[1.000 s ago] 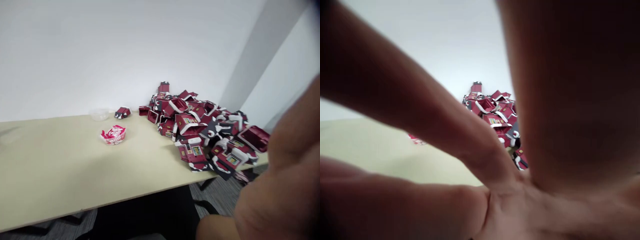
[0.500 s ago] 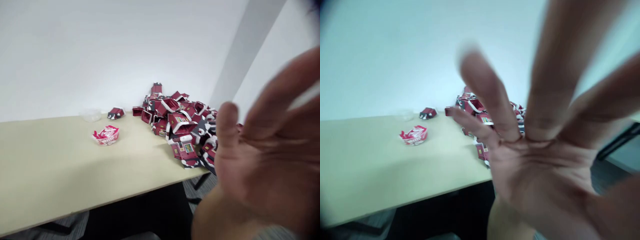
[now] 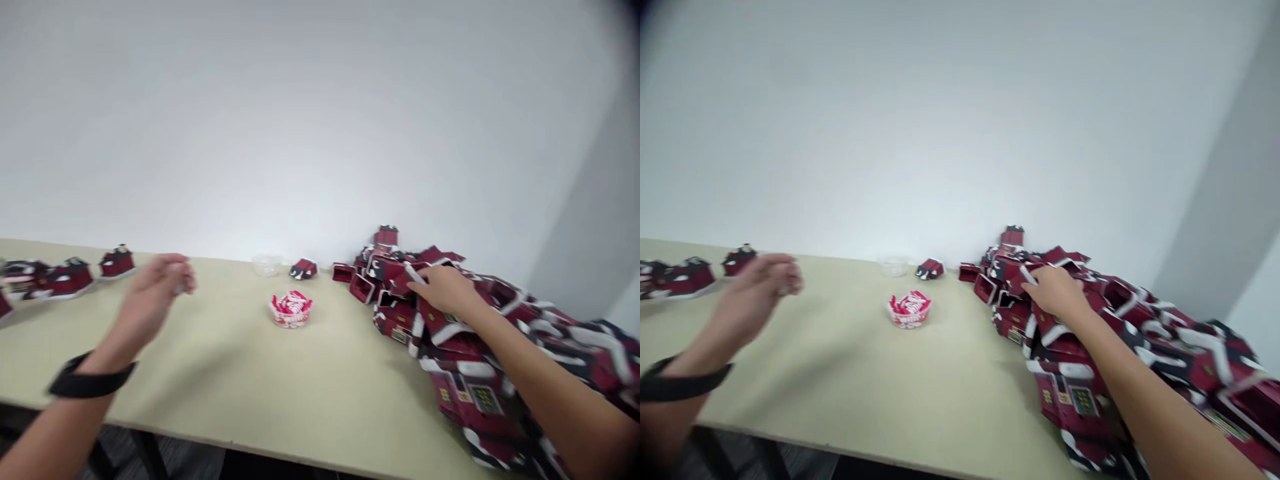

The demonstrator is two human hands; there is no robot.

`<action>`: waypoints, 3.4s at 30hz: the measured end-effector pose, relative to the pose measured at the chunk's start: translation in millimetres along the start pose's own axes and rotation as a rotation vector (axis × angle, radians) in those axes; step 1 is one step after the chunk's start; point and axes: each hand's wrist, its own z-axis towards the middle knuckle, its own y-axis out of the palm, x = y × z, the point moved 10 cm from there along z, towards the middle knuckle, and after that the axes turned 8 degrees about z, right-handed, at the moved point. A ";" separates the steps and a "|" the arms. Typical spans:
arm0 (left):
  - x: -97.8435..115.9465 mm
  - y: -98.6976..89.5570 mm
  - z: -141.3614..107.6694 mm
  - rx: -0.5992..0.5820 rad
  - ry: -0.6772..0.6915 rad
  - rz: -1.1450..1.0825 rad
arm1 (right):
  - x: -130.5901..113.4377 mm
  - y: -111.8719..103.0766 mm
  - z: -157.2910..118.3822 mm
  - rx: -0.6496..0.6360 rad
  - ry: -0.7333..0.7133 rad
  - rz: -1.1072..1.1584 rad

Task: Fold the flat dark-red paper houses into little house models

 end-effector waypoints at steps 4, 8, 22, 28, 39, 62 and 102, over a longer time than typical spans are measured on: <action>-18.2 57.8 -5.8 -0.207 -0.071 -0.006 | -24.7 -23.9 -4.1 0.144 -0.025 0.011; -5.2 97.5 -22.1 -0.195 -0.014 0.037 | -49.0 -19.7 -40.0 0.208 0.140 0.745; 29.8 134.1 -84.5 -0.610 0.114 -0.178 | -167.7 171.0 -191.3 -0.524 0.822 2.055; 23.2 136.9 -84.5 -0.597 0.158 -0.112 | -134.8 170.6 -178.6 -0.445 0.405 1.592; -20.9 122.3 -74.3 -0.458 -0.032 0.075 | -150.3 149.1 -172.4 -0.136 -0.059 0.896; -18.5 154.6 -105.8 -0.663 -0.081 0.011 | -134.7 167.7 -184.2 -0.181 0.004 0.693; 7.9 164.8 -85.8 -0.786 0.256 0.037 | -119.3 173.0 -184.9 -0.182 0.131 1.059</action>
